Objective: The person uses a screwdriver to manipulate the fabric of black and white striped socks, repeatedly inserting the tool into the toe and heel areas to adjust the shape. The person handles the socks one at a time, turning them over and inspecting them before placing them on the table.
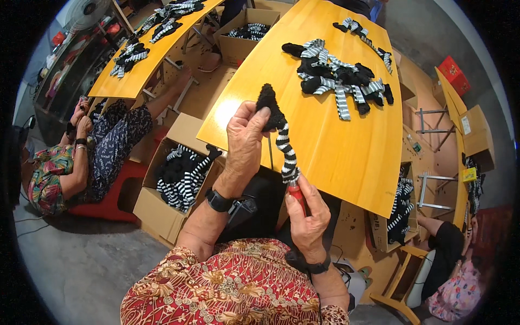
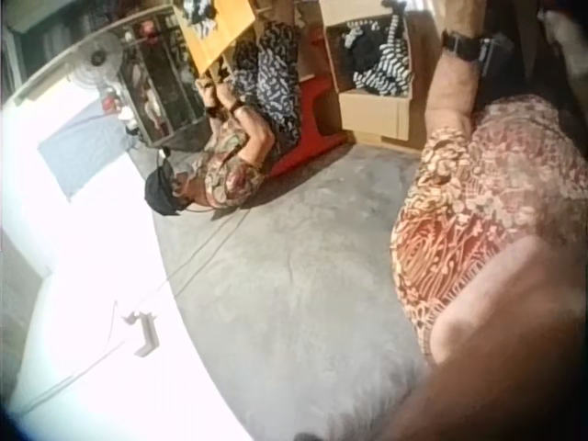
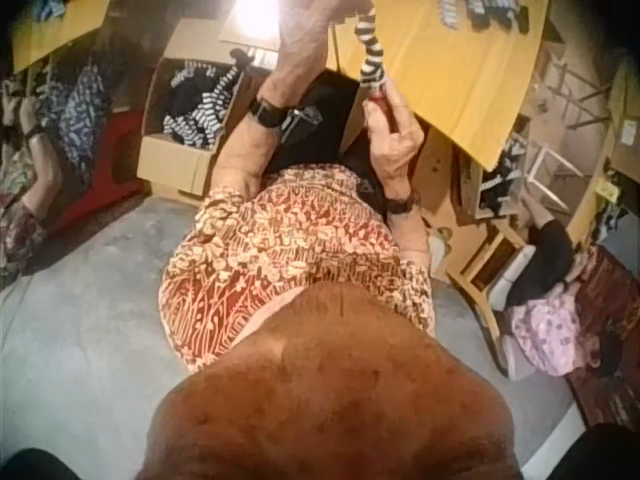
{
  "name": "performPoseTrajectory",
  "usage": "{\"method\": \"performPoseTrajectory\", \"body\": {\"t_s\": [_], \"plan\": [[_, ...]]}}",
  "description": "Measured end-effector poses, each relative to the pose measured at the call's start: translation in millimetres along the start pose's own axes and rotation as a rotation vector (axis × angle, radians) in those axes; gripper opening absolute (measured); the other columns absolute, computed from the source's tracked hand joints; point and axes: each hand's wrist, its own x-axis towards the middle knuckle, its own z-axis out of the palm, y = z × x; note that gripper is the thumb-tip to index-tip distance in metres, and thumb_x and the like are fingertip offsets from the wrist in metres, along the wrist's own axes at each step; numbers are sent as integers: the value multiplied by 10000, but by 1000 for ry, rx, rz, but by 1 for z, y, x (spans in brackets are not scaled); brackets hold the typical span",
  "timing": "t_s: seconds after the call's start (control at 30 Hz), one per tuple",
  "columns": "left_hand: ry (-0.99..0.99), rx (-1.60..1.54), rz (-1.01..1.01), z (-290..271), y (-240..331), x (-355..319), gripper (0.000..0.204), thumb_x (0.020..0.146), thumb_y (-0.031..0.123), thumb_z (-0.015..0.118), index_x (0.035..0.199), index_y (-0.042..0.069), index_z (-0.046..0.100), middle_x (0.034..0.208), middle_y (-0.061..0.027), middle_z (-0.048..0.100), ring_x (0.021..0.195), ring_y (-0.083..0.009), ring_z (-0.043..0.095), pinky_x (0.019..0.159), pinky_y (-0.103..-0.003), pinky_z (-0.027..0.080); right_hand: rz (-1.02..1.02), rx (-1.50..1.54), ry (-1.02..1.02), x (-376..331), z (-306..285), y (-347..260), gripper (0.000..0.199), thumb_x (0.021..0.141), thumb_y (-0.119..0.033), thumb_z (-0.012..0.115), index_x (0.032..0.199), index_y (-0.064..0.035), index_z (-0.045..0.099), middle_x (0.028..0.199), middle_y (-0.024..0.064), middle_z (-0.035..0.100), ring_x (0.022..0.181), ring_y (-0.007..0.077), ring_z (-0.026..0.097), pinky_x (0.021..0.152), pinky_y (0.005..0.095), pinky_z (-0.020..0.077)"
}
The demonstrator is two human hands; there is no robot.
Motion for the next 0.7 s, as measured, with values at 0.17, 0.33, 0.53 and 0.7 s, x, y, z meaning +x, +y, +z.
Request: {"method": "performPoseTrajectory", "body": {"t_s": [0.17,0.33,0.53,0.7], "plan": [[31,-50,-45,5,-5,-3,44,918,122,616,929,94,584,836,10,658,719,-43,603,619,-193,473,-173,-157,34,17,1,-3,374,811,8,613,1182,51,583,882,147,616,761,229,613,699,308,489],[23,-81,-112,-6,3,5,111,928,137,603,1027,86,608,901,18,664,779,-50,624,652,-194,500,-256,-234,-56,21,-12,-2,405,796,32,619,1198,43,577,859,147,600,722,239,603,660,316,490],[32,-52,-62,-5,-6,5,119,920,135,610,1026,80,612,901,7,665,762,-57,621,650,-197,496,-363,-353,2,21,-6,2,455,751,81,610,1204,66,563,844,166,607,708,293,603,653,351,503],[-11,19,-137,-4,5,10,133,915,150,623,1028,81,613,917,-3,669,775,-71,626,683,-222,509,-416,-467,43,23,-8,10,466,732,88,636,1194,45,584,858,152,616,731,287,616,660,357,511]]}}
